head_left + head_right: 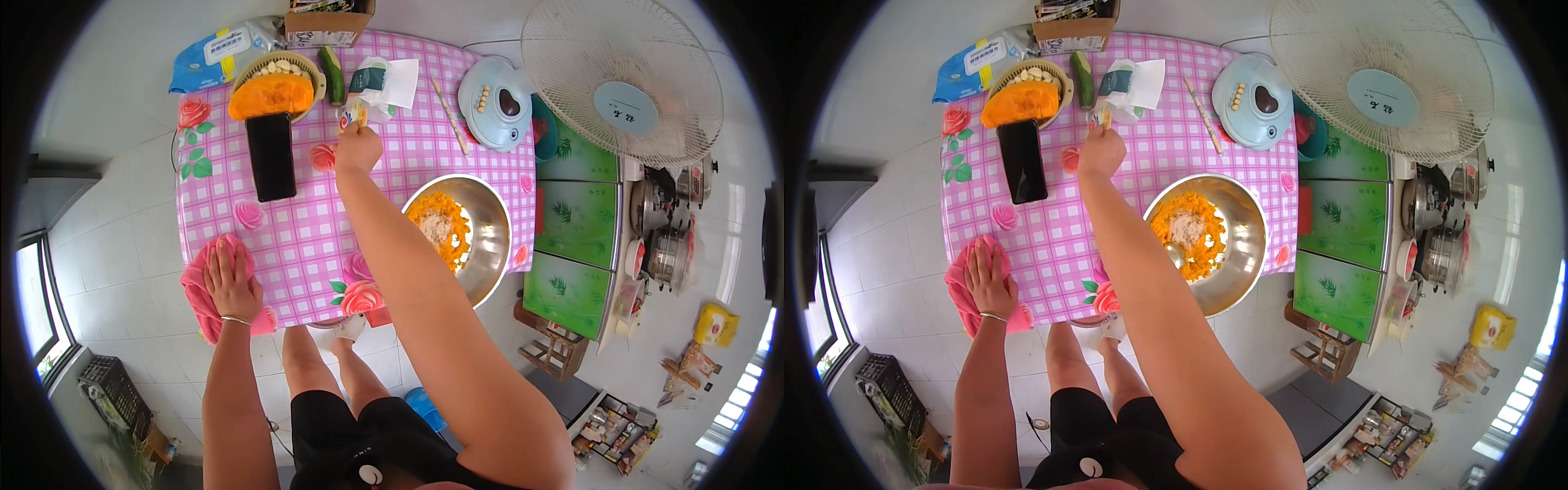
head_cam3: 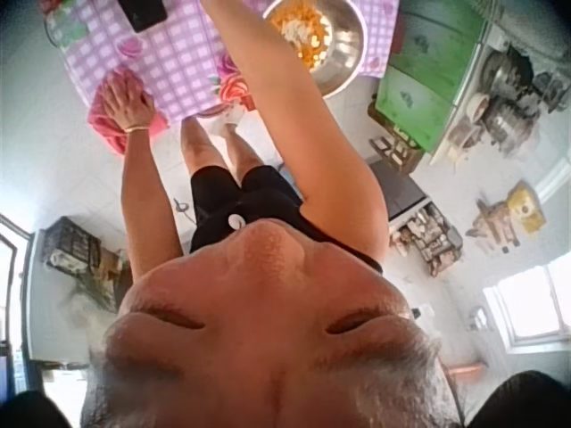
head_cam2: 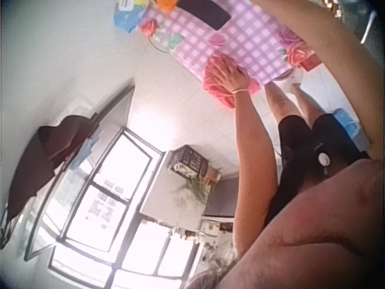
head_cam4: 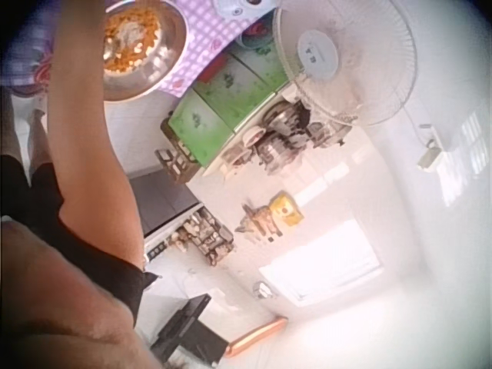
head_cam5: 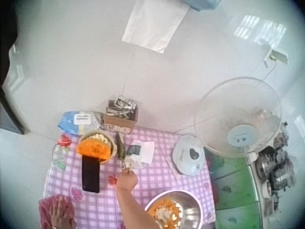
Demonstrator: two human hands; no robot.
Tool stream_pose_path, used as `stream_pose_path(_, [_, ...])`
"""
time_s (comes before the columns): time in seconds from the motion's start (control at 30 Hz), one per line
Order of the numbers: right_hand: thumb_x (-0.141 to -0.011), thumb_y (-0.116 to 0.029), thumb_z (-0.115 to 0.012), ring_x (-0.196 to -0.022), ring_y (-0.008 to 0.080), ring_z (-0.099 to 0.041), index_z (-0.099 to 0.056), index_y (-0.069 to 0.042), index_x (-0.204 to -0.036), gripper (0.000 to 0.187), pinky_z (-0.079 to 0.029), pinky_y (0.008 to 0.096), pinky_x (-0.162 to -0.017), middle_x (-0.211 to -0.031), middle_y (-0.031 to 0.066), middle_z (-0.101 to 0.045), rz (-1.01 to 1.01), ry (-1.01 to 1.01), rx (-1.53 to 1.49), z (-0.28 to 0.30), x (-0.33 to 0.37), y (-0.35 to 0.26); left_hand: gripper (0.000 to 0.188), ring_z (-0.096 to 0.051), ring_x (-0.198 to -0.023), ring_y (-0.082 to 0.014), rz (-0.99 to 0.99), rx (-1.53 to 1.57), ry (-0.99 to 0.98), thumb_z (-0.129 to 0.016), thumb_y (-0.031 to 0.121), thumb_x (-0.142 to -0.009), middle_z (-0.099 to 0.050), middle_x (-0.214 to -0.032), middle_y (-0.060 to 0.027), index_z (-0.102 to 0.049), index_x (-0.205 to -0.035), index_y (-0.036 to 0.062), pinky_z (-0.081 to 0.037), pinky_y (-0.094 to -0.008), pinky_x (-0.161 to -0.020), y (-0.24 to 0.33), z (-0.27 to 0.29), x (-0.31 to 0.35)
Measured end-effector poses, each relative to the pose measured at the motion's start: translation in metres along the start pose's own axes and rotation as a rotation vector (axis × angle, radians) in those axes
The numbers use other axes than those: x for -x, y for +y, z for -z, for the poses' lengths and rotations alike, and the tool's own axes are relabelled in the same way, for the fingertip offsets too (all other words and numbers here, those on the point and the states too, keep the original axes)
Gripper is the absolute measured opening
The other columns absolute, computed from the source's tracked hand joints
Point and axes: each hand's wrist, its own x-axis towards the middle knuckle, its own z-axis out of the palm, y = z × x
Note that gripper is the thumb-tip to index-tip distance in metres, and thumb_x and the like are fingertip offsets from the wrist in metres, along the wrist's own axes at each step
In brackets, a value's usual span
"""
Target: The person retrieves a seasoning packet from a cabinet, opens it, and pours the contents into a metal bowl containing a yellow mixture. They then use a spoon to mix the ingredients thoroughly.
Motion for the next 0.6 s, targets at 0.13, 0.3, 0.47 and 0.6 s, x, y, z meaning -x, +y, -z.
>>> stream_pose_path(0.13, [-0.082,-0.022,-0.054,-0.049,0.0281,-0.061,-0.063,0.008,-0.073,0.033,-0.049,0.0377,-0.05,-0.059,0.0206,-0.06,0.107,0.001,-0.03,-0.021,-0.004,0.023,0.065,-0.029,-0.131,-0.0356,0.001,-0.026,0.037,-0.055,0.018,-0.068,-0.029,-0.145,-0.0123,-0.045,-0.132,0.0125,-0.023,-0.0519,-0.105,-0.007,0.006,-0.003])
stream_pose_path(0.3, [-0.083,-0.017,-0.053,-0.045,0.0252,-0.061,-0.063,0.009,-0.074,0.029,-0.048,0.0359,-0.047,-0.056,0.0183,-0.06,0.085,-0.057,-0.04,-0.014,0.004,0.015,0.066,-0.027,-0.132,-0.0353,0.03,-0.033,-0.014,-0.056,0.018,-0.068,-0.027,-0.146,-0.0119,-0.044,-0.133,0.0121,-0.023,-0.0515,-0.105,-0.008,0.004,-0.001])
stream_pose_path(0.47, [-0.085,-0.016,-0.053,-0.044,0.0236,-0.06,-0.061,0.008,-0.072,0.028,-0.045,0.0343,-0.043,-0.053,0.0157,-0.058,0.205,-0.129,0.001,-0.012,0.02,0.001,0.065,-0.027,-0.132,-0.0359,0.041,-0.075,-0.021,-0.057,0.02,-0.07,-0.027,-0.146,-0.0126,-0.044,-0.133,0.0138,-0.026,-0.0548,-0.102,-0.012,-0.005,0.003])
stream_pose_path(0.6, [-0.088,-0.016,-0.054,-0.042,0.0199,-0.054,-0.059,0.005,-0.077,0.024,-0.041,0.0341,-0.039,-0.054,0.0127,-0.055,0.092,-0.18,-0.148,-0.018,0.008,-0.007,0.065,-0.028,-0.132,-0.0359,0.019,-0.059,-0.013,-0.057,0.02,-0.071,-0.027,-0.146,-0.0137,-0.043,-0.134,0.0148,-0.026,-0.0547,-0.102,-0.011,-0.001,0.002])
